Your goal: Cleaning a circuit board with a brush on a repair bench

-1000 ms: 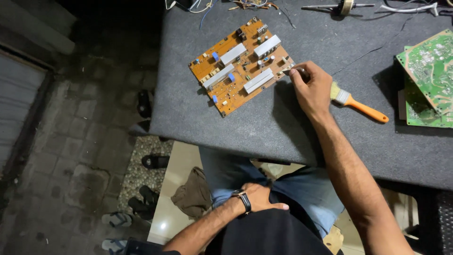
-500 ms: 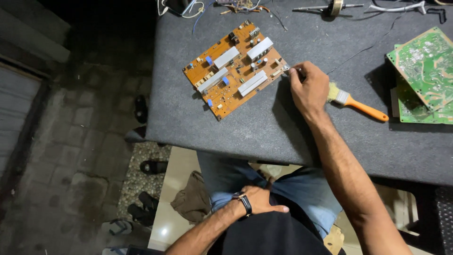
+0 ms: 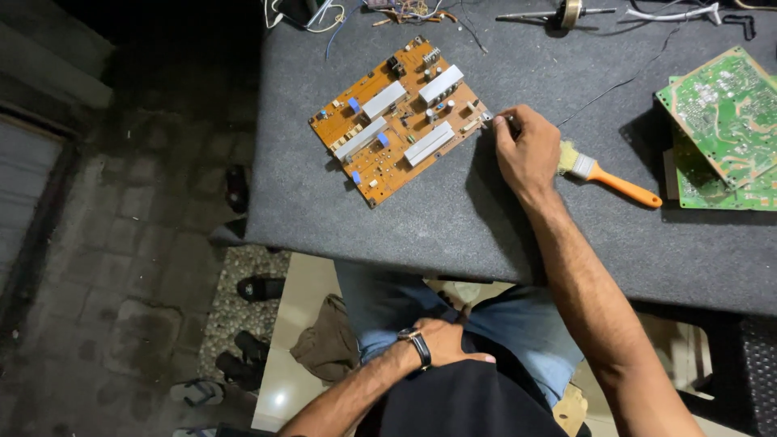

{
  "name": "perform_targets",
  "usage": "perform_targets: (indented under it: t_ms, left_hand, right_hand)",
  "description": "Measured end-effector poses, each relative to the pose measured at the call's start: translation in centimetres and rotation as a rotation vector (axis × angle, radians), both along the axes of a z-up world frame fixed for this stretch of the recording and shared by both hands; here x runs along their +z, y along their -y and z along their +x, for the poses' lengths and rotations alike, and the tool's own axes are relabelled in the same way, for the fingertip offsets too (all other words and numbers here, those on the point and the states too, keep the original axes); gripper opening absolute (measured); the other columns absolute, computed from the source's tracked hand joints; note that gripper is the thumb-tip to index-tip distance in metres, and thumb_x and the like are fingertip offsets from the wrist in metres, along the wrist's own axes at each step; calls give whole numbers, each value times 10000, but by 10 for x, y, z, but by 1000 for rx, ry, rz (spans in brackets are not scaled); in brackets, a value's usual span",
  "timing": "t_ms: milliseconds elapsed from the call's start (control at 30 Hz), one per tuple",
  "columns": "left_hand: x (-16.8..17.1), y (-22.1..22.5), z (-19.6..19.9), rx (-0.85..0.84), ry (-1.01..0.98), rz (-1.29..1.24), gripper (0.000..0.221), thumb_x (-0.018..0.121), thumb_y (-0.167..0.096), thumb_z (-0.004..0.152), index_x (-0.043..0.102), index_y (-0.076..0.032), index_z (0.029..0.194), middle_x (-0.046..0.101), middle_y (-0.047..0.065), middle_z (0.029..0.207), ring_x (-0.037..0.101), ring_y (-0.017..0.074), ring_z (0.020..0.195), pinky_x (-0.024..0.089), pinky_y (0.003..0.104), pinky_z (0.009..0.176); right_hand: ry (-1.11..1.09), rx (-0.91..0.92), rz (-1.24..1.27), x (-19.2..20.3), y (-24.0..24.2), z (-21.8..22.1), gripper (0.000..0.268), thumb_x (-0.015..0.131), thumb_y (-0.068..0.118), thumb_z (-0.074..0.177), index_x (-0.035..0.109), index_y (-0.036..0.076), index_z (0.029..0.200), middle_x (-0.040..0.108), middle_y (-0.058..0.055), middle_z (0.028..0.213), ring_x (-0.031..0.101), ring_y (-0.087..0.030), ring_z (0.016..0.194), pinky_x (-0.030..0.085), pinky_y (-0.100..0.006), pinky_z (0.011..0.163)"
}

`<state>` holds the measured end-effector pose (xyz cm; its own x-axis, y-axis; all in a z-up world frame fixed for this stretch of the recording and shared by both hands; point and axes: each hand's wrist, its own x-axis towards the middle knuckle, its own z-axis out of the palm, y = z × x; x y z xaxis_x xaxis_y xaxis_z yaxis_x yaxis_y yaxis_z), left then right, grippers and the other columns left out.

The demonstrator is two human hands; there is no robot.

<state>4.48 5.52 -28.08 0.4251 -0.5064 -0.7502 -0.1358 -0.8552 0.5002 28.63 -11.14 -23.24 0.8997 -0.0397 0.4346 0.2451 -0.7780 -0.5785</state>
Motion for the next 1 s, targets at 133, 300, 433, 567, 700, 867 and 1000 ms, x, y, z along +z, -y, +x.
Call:
perform_targets:
  t_ms: [133, 300, 433, 567, 700, 867, 1000]
  left_hand:
    - [8, 2, 0, 5, -49, 7, 1187, 248, -917, 627, 528, -5, 1334, 701, 252, 1153, 670, 429, 1081, 508, 480, 917]
    - [-17, 5, 2, -54, -41, -18, 1152, 266, -918, 606, 645, -114, 1338, 690, 213, 1256, 655, 387, 1167, 479, 467, 1003]
    - [-11, 5, 2, -81, -9, 3, 1115, 280, -914, 620, 690, -49, 1191, 733, 204, 1149, 695, 382, 1082, 518, 462, 910]
    - [-13, 2, -4, -19, 50, -16, 1133, 292, -923, 631, 668, -6, 1180, 702, 260, 1177, 664, 424, 1120, 486, 493, 959]
    - [42, 1, 7, -10, -94, 50, 1354, 229, -872, 593, -86, -88, 1651, 638, 290, 1273, 582, 472, 1227, 468, 459, 987]
    - [-9, 5, -2, -37, -46, 17, 1249, 241, -929, 577, 576, -17, 1361, 675, 263, 1250, 653, 419, 1157, 484, 487, 996]
    - [-3, 6, 1, -74, -7, 14, 1195, 254, -925, 567, 675, -65, 1281, 725, 216, 1184, 681, 376, 1135, 506, 447, 968]
  right_hand:
    - [-41, -27, 12, -1, -1, 0, 128, 657, 228, 995, 754, 145, 979, 735, -20, 856, 659, -208, 769, 475, -401, 654]
    - [-27, -27, 22, -2, 0, 1, 122, 655, 225, 987, 750, 151, 965, 727, -23, 841, 660, -218, 763, 473, -405, 670]
    - [-26, -16, 12, -2, 0, -1, 132, 654, 228, 983, 754, 144, 971, 730, -28, 843, 654, -218, 757, 472, -401, 670]
    - [-31, -11, 14, -3, 1, 1, 133, 660, 229, 988, 754, 135, 974, 720, -29, 825, 645, -215, 742, 468, -396, 679]
    - [22, 11, 29, -5, 2, 3, 115, 680, 203, 1003, 762, 126, 979, 721, -35, 817, 645, -196, 727, 475, -379, 669]
    - [13, 26, 53, -1, 0, -2, 129, 667, 176, 1022, 763, 102, 979, 737, -14, 850, 603, -124, 710, 473, -318, 605]
    - [27, 30, 45, -1, 1, -4, 138, 656, 184, 1014, 757, 102, 970, 736, -19, 858, 613, -148, 723, 476, -341, 632]
